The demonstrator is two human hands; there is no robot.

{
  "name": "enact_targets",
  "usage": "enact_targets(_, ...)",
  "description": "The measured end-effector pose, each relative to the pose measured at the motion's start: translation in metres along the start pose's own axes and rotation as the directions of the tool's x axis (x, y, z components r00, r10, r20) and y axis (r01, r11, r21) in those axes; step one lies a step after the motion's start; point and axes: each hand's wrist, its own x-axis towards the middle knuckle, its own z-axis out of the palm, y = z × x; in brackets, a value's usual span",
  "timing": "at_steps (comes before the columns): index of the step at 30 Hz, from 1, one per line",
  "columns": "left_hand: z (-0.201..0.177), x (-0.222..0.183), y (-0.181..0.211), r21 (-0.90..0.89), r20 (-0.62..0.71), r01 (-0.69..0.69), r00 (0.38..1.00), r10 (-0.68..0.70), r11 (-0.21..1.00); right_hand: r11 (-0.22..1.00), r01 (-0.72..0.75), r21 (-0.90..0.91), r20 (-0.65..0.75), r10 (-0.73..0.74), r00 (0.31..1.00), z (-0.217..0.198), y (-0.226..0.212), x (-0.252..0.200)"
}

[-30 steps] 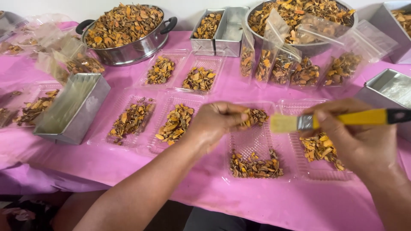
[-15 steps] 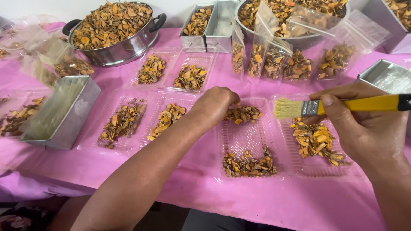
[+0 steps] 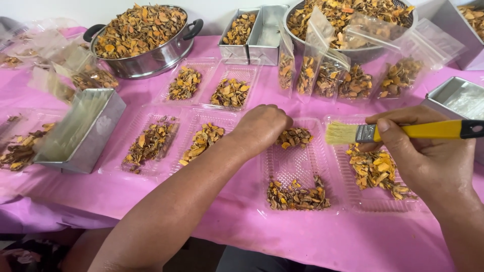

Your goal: Packing dried tea or herbs into small plastic containers using a brush and hands.

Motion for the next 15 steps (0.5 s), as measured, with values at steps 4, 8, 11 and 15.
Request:
enact_targets(4,0.017,0.007,-0.013,0.057,-0.162,-0.09,0.982,0.098,0.994,0.998,0.038,-0.056,0.018,-0.037,0.999,-0.001,0.001,0.002)
enact_targets(8,0.015,0.004,-0.014,0.002,-0.119,-0.1,0.988,0.1,0.995,0.996,-0.039,-0.083,0.035,0.042,0.999,-0.003,-0.002,0.001)
enact_targets(11,0.001,0.0,-0.009,-0.124,0.04,-0.005,0.999,0.01,0.992,0.979,-0.072,-0.19,0.059,0.084,0.995,-0.004,-0.008,0.002)
enact_targets(15,-0.033,-0.004,0.008,-0.38,0.337,0.422,0.892,-0.302,0.823,0.976,0.024,-0.218,0.057,-0.012,0.998,-0.003,-0.005,0.0)
